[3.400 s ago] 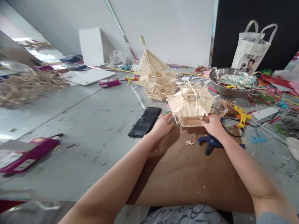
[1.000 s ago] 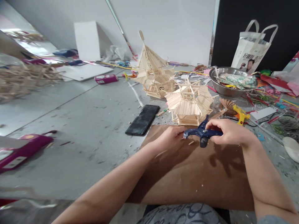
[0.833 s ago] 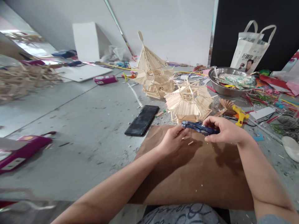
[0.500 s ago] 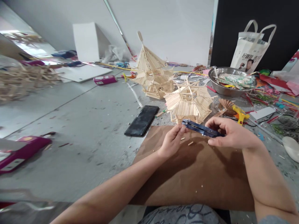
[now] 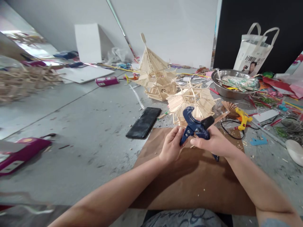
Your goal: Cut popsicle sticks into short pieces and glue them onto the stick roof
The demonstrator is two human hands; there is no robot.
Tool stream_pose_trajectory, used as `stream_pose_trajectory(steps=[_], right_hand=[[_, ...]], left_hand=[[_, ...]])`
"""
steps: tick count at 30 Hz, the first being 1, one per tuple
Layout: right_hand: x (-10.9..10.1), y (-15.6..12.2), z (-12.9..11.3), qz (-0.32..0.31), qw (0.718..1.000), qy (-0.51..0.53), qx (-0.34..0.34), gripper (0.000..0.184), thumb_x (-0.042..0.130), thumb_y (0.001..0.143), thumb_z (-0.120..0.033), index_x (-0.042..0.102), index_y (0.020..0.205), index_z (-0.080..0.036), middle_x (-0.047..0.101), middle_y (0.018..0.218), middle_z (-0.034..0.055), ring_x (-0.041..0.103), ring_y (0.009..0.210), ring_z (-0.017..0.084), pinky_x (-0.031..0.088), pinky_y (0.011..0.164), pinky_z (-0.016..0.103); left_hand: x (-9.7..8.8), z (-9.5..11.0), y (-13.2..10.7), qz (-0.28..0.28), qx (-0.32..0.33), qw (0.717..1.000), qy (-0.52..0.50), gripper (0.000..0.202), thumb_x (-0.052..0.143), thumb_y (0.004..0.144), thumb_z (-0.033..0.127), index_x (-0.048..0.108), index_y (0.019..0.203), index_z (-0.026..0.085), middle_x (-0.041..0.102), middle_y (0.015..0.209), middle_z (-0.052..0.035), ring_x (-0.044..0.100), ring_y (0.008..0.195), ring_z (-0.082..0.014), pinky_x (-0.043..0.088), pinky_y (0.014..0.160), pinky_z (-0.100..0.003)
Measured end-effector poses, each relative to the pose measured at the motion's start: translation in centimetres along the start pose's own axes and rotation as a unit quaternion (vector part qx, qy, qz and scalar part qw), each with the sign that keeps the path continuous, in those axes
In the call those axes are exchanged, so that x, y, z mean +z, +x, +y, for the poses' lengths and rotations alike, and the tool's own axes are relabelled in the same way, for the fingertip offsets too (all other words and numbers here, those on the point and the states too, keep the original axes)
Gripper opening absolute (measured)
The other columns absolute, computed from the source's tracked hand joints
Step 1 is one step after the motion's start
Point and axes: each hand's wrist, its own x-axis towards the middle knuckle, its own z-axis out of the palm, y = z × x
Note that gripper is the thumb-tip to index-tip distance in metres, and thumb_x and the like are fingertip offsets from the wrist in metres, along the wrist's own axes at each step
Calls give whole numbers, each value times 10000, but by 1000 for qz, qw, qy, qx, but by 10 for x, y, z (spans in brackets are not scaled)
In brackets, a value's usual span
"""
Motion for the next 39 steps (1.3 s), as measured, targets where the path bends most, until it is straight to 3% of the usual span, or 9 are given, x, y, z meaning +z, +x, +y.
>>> stream_pose_trajectory(steps=[4,7,11,16,19,22,29,39], right_hand=[[3,-1,2,-132,990,-4,-39,301,643,677,-360,624,943,-221,611,908,27,556,908,193,432,867,364],[4,-2,-3,-167,982,-44,-74,357,597,703,-315,596,1048,-221,608,993,39,545,941,199,423,882,369],[7,-6,-14,-126,983,-93,-93,304,522,718,-231,587,1014,-210,601,993,41,544,860,172,437,819,345],[5,-8,-17,-30,988,-148,-28,153,514,729,-255,552,863,-193,594,864,32,547,813,170,433,781,331],[4,-3,-10,44,966,-253,22,129,517,746,-305,517,827,-205,581,771,8,527,715,158,422,690,305],[7,5,1,88,930,-353,49,145,525,741,-339,485,809,-217,570,712,-9,513,666,156,397,649,290],[15,14,14,88,879,-467,48,201,517,731,-343,484,883,-216,626,807,46,576,739,204,378,628,282],[18,14,21,81,837,-540,28,213,513,734,-324,485,905,-198,647,836,72,602,756,218,359,612,280]], left_hand=[[0,0,-2,-37,45,998,15,457,550,722,615,484,698,164,453,605,30,367,506,-60,318,452,-183],[1,3,-3,-68,55,996,24,449,559,728,594,467,661,160,433,571,38,362,505,-61,329,473,-193],[-1,11,3,-72,39,995,59,452,576,723,571,472,601,148,444,535,37,384,518,-67,340,511,-203],[-12,20,15,-12,69,992,107,502,544,742,582,446,512,148,416,447,44,351,431,-51,290,454,-197],[-16,24,15,-3,93,992,88,498,499,764,609,450,566,154,394,455,54,353,417,-51,287,433,-194],[-13,27,9,-41,97,993,56,460,502,772,602,477,664,155,417,498,58,390,426,-51,304,436,-193],[-5,30,-2,-114,85,989,40,426,504,788,576,477,705,159,439,498,54,400,434,-55,332,456,-207],[-7,11,-2,-145,132,977,85,425,421,846,550,420,660,168,432,541,44,395,476,-57,336,483,-213]])
